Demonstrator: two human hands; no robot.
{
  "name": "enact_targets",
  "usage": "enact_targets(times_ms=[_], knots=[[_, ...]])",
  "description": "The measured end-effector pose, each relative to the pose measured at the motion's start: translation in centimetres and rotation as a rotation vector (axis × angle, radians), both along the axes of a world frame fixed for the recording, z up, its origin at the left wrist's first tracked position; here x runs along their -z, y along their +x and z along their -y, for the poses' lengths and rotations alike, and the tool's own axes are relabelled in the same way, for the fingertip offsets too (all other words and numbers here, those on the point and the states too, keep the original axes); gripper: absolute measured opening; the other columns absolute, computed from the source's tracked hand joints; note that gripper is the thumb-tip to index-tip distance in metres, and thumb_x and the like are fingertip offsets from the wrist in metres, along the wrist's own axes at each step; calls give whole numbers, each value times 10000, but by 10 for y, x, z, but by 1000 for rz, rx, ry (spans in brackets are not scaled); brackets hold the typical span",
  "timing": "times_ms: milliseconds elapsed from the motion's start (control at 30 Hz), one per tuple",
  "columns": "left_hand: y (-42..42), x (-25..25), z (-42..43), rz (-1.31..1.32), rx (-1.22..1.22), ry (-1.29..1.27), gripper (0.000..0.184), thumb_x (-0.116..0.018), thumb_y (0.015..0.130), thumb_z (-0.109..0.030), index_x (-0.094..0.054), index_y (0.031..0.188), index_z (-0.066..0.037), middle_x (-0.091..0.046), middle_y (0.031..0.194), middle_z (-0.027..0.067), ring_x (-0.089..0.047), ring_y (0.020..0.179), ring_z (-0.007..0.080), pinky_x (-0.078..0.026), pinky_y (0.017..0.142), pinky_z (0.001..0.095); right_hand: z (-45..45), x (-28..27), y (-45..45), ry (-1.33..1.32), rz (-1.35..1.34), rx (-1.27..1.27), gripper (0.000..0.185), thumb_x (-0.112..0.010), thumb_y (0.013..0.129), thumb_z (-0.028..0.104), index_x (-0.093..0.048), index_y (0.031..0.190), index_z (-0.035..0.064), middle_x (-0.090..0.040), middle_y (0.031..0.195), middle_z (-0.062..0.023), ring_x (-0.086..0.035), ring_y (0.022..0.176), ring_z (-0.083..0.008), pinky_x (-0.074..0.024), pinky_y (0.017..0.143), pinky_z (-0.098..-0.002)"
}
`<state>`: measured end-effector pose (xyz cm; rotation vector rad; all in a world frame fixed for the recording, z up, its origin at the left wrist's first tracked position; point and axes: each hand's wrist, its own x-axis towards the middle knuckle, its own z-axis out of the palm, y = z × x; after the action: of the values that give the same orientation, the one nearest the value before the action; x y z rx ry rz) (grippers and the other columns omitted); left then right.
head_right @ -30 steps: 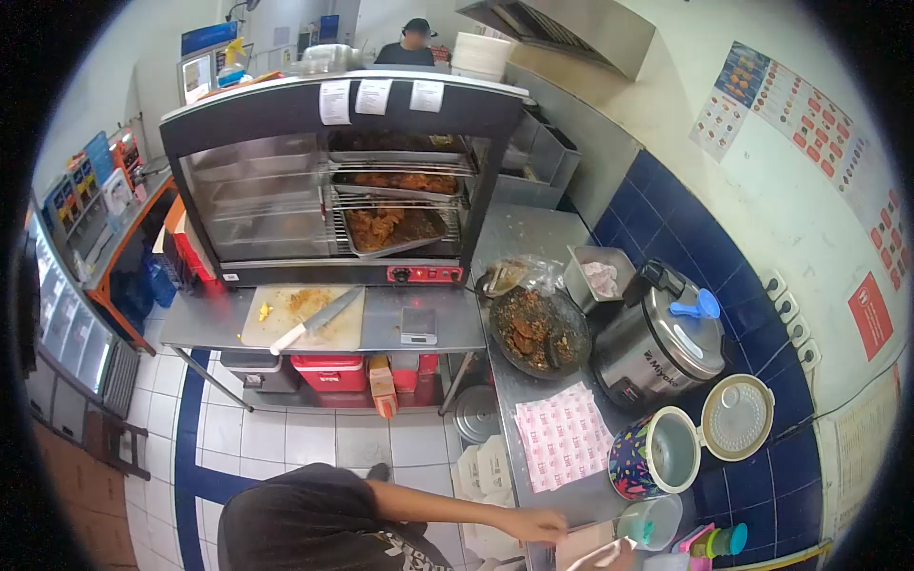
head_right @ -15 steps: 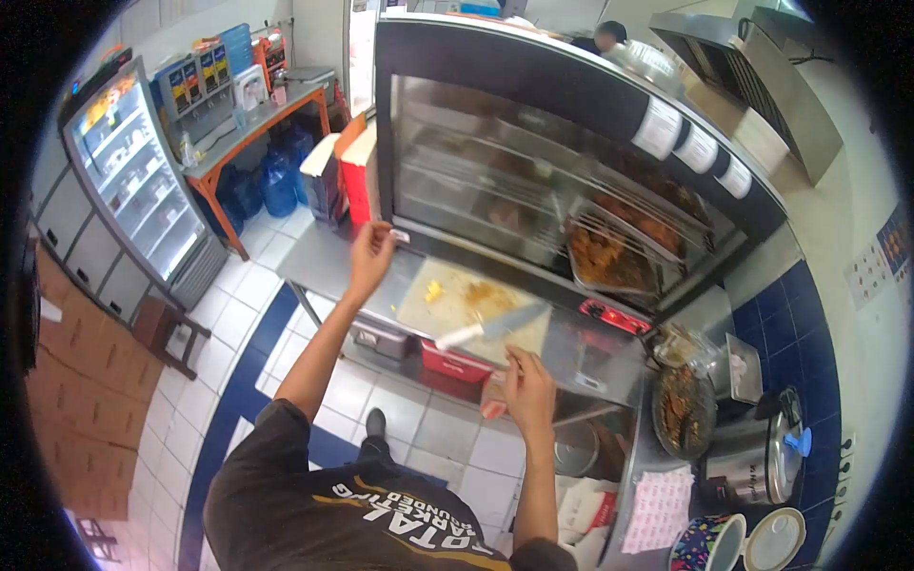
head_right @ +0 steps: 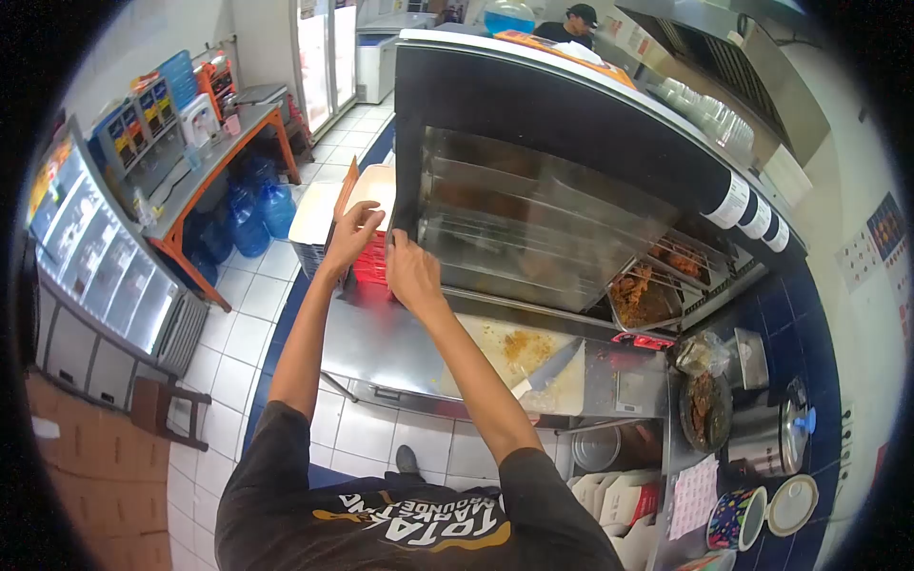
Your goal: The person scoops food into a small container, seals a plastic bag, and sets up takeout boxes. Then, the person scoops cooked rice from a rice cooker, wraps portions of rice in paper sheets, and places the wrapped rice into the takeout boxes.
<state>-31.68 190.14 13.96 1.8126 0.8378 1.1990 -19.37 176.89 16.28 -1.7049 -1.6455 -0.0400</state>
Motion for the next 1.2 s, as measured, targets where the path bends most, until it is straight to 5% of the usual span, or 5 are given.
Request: enact_targets(times_ms=[333,467,567,967,1200], knots=[[9,-7,-35,-79,43,418,286,-563,964,-77,-650,1093,163,-177,1653,235,-555,1203,264,-447,996,379,-55,20,-28,112,128,211,472,-547,890,122,-467,1311,-77,-693,700,-162,-697,570,-318,-548,489,-437],[6,5,-63,-123,-18,354,308,-550,1002,-126,-631,1131,142,-349,1552,225,-586,905,188,-491,805,342,-76,24,-39,54,231,312,724,-603,848,143,-332,1440,-172,-708,698,-120,-707,571,-256,-560,491,-362],[-8,-24,-38,-307,-80,325,303,-544,1017,-188,-638,1008,100,-594,686,90,-503,694,116,-457,643,348,-82,28,-39,40,215,301,724,-592,851,136,-317,1437,-188,-710,730,-140,-710,594,-246,-566,506,-346],[-44,-95,208,425,-305,152,357,-553,1019,-142,-590,1254,123,-656,1162,167,-633,985,199,-530,832,323,131,-31,-19,406,-465,-143,1171,-847,688,214,-102,1546,-68,-558,1289,-315,-600,1178,-418,-505,991,-453],[66,4,423,216,491,-151,387,-616,981,-79,-544,1353,-2,-621,1225,105,-608,1035,144,-523,882,308,340,63,92,500,-900,120,741,-712,823,-15,-338,1459,46,-595,1211,-119,-619,1091,-220,-523,875,-318]])
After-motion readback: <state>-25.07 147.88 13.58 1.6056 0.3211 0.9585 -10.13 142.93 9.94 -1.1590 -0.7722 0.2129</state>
